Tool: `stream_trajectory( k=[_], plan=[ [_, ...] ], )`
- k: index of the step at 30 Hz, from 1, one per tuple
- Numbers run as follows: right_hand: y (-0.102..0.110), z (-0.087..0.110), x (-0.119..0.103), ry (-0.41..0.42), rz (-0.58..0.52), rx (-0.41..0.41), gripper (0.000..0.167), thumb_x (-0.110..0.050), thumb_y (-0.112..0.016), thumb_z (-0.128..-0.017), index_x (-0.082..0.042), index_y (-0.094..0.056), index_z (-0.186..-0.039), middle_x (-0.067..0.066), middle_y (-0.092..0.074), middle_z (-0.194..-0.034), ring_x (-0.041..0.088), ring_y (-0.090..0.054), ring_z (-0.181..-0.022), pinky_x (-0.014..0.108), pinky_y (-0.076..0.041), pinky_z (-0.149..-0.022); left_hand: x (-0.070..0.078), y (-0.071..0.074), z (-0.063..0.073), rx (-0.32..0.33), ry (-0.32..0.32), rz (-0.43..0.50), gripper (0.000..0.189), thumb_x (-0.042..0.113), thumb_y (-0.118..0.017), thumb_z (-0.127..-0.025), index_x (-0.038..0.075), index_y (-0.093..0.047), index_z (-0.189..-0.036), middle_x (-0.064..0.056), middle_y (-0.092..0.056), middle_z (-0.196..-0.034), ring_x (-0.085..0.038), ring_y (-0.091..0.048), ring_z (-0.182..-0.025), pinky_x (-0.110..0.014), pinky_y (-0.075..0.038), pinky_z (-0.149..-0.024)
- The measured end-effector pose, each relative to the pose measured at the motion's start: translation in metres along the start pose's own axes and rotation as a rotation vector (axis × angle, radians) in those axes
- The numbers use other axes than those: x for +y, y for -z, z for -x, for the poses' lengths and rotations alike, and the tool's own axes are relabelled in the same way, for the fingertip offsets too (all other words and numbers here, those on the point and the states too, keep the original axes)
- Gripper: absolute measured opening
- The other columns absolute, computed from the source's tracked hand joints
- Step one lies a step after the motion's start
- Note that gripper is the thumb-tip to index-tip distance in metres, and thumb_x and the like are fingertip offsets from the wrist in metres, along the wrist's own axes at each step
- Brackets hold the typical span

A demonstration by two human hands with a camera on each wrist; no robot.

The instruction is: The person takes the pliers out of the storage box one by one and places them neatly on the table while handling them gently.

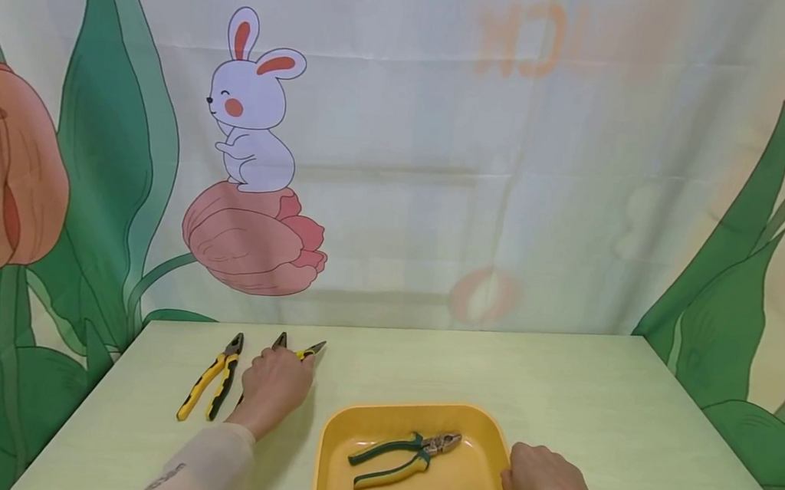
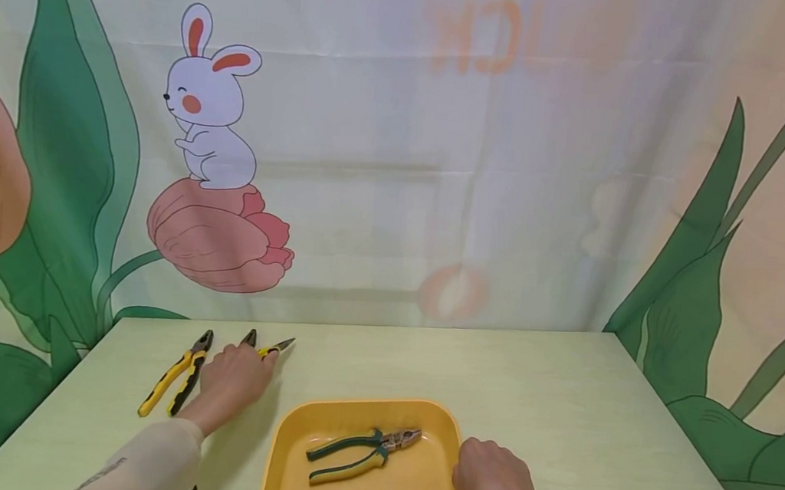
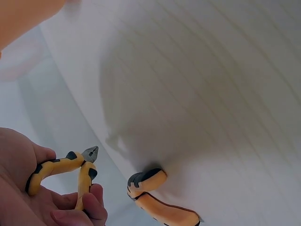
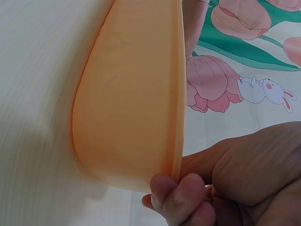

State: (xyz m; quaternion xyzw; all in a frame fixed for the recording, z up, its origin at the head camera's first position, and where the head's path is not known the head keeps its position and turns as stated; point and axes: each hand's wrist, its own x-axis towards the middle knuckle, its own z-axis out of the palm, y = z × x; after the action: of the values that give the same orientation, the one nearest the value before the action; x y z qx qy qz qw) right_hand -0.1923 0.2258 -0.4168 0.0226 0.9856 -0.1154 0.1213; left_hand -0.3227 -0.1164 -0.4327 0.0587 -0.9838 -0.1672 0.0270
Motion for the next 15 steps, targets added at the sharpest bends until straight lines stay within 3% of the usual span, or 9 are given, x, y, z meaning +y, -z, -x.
stream_trajectory(
  k=[15],
  plan=[
    [-0.0008,0.0014,0.0021,0.021,-0.006,0.022,0.027,-0.012,-0.067,-0.098,-0.008,-0.055,-0.073,0.003,-0.051,-0.063,0.017,-0.048,-0.056,0.030,-0.043,-0.057,0.0024,-0.0066,-0.0031,-0.011,-0.022,-0.042,0.061,0.039,-0.050,-0.108,-0.021,-0.060,-0.102,-0.022,-0.052,-0.085,-0.037,-0.057,-0.080,-0.055,-0.052,-0.073]
  ],
)
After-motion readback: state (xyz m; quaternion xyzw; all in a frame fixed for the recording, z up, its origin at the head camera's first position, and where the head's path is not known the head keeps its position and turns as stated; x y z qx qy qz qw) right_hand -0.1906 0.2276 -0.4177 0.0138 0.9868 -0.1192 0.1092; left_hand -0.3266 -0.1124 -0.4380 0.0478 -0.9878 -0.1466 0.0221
